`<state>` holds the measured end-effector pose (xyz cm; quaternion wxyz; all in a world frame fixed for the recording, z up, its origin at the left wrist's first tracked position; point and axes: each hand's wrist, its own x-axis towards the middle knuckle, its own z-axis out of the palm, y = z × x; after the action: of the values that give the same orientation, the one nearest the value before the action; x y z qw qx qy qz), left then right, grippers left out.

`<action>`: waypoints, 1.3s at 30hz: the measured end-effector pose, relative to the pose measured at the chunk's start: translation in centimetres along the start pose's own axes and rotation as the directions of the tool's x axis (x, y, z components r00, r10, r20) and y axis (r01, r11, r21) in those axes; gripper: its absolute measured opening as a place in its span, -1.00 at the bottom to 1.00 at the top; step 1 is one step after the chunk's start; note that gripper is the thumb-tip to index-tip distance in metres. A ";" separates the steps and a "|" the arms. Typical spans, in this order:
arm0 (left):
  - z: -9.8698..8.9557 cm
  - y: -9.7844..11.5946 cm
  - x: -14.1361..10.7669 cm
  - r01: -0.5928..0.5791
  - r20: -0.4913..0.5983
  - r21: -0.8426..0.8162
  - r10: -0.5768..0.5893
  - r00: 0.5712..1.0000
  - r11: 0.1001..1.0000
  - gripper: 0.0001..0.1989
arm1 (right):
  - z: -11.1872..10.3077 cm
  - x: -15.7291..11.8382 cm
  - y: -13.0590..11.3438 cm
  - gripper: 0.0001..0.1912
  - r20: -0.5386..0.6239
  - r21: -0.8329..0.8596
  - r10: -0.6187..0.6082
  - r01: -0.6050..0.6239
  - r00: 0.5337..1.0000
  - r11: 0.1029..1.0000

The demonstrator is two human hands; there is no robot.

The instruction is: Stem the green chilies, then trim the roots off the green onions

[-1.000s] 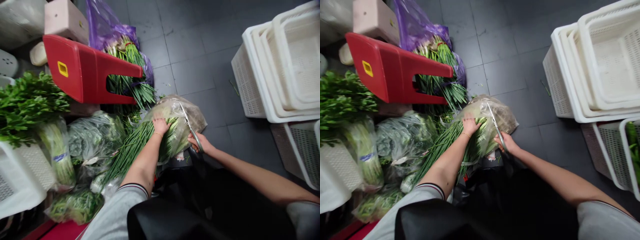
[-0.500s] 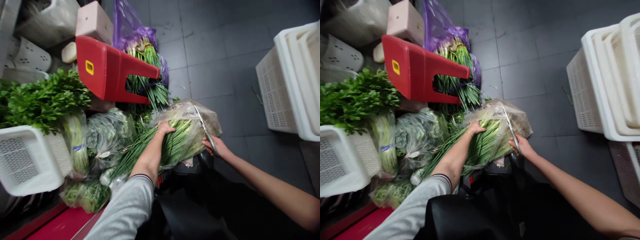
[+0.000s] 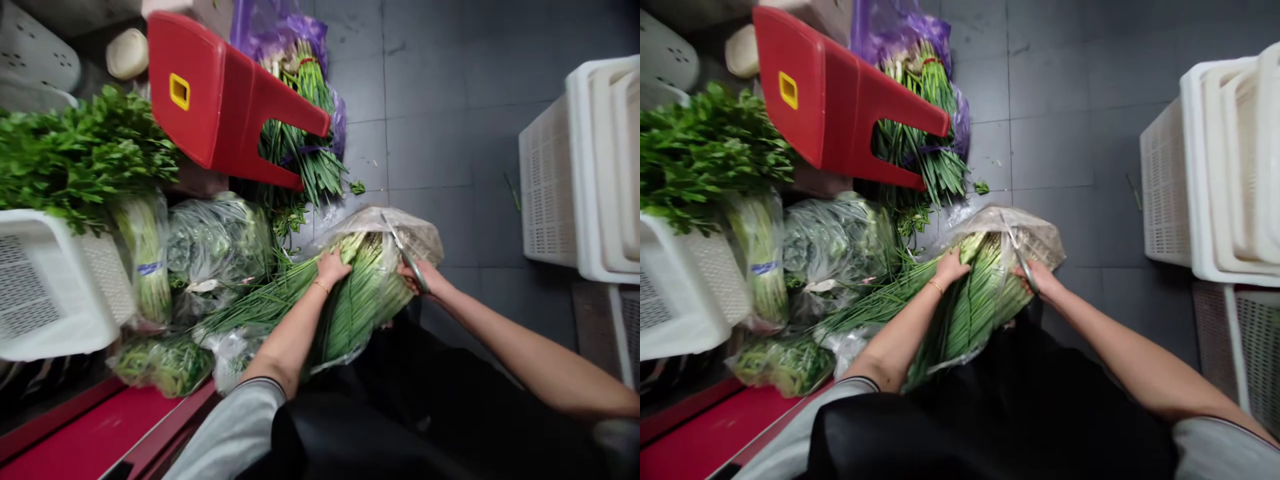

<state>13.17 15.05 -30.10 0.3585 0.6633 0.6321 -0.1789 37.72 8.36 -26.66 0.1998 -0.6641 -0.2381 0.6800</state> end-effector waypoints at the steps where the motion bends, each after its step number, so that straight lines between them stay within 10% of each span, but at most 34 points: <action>1: -0.9 -0.7 0.8 -0.054 -0.010 -0.019 0.054 0.998 0.998 -0.22 | -0.2 0.1 -0.5 -0.45 -0.009 0.061 0.009 -0.009 1.000 0.998; 5: -2.8 -3.4 3.2 -0.250 0.172 -0.253 0.298 0.939 0.935 -0.50 | -0.4 -0.3 -1.0 -0.42 -0.037 0.146 0.082 -0.076 0.996 0.986; 13: -1.2 -6.0 6.6 -0.063 -0.217 0.156 0.096 0.971 0.986 -0.66 | 0.2 -0.9 -0.2 -0.45 0.002 0.003 0.125 -0.125 0.992 0.992; 17: -0.7 -5.8 7.7 -0.020 -0.153 0.219 0.055 0.987 0.975 -0.55 | -0.2 -0.7 -1.2 -0.48 -0.026 -0.007 0.139 -0.140 0.990 0.990; 28: 4.8 -1.6 -0.6 0.040 0.072 -0.139 -0.030 0.997 0.990 -0.37 | 0.7 0.1 -0.6 -0.43 0.091 0.221 0.178 -0.194 0.980 0.956; 32: 2.0 -4.5 1.2 -0.036 0.055 -0.195 0.047 0.997 0.980 -0.42 | 1.1 0.2 0.0 -0.42 0.105 0.141 0.173 -0.186 0.979 0.972; 36: -2.0 -9.6 4.2 0.141 -0.240 -0.047 -0.148 0.960 0.989 -0.48 | 0.9 0.1 0.3 -0.43 0.094 0.091 0.147 -0.156 0.985 0.984; 39: -1.1 -12.4 3.2 0.181 -0.116 0.012 -0.179 0.977 0.983 -0.48 | 0.9 0.0 0.0 -0.45 0.093 0.103 0.157 -0.166 0.983 0.981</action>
<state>1.38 17.37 -34.63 0.2964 0.6165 0.7069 -0.1796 36.80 8.31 -26.72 0.1703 -0.6398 -0.1536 0.7335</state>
